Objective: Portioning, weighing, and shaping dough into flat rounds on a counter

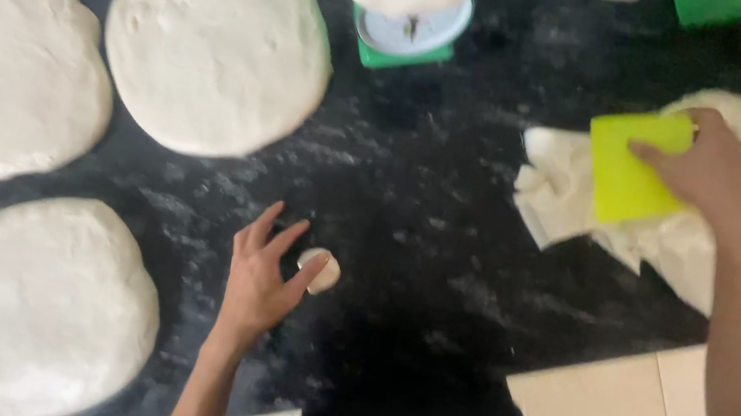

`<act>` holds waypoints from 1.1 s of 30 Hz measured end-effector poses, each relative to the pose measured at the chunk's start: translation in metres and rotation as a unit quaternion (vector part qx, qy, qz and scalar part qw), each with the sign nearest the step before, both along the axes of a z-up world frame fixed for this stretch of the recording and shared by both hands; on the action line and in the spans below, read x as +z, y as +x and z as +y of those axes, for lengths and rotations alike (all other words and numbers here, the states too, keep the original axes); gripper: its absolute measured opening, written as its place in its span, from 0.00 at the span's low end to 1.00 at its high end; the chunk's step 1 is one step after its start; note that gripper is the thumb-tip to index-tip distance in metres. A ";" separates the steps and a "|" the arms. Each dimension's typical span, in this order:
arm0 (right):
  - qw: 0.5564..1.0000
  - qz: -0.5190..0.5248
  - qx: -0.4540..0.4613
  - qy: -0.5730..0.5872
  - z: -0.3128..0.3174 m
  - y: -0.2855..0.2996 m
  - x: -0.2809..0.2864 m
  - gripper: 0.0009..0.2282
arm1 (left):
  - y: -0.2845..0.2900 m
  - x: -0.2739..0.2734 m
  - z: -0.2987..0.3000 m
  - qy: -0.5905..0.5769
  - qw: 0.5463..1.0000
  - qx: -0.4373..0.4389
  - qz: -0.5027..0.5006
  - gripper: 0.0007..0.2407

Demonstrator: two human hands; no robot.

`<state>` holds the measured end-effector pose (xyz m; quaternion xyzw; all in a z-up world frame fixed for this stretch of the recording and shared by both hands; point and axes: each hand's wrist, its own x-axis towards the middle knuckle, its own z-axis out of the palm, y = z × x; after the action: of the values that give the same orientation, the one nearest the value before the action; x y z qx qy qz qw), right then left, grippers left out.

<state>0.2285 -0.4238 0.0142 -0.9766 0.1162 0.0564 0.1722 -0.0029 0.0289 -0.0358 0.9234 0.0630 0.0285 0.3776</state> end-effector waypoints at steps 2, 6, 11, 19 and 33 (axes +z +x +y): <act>0.983 -0.062 0.103 -0.139 0.015 0.020 -0.015 0.37 | 0.031 0.026 0.015 -0.013 0.999 0.037 0.026 0.23; 0.883 -0.169 0.119 0.422 0.122 0.063 -0.003 0.29 | 0.136 0.091 0.009 -0.290 0.944 0.152 -0.036 0.25; 0.736 -0.040 0.043 0.674 0.228 0.107 0.097 0.32 | 0.246 0.173 -0.022 -0.562 0.814 0.128 -0.069 0.39; 0.835 -0.111 0.023 0.539 0.272 0.104 0.147 0.28 | 0.289 0.210 -0.037 -0.540 0.817 0.187 -0.081 0.31; 0.474 -0.138 0.151 0.857 0.242 0.092 0.124 0.28 | 0.296 0.208 -0.084 -0.049 0.906 -0.072 -0.415 0.28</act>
<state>0.3201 -0.1820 0.1386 -0.3405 -0.1643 0.0172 0.9256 0.2932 -0.0551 0.1725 0.8103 -0.1645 0.3792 0.4153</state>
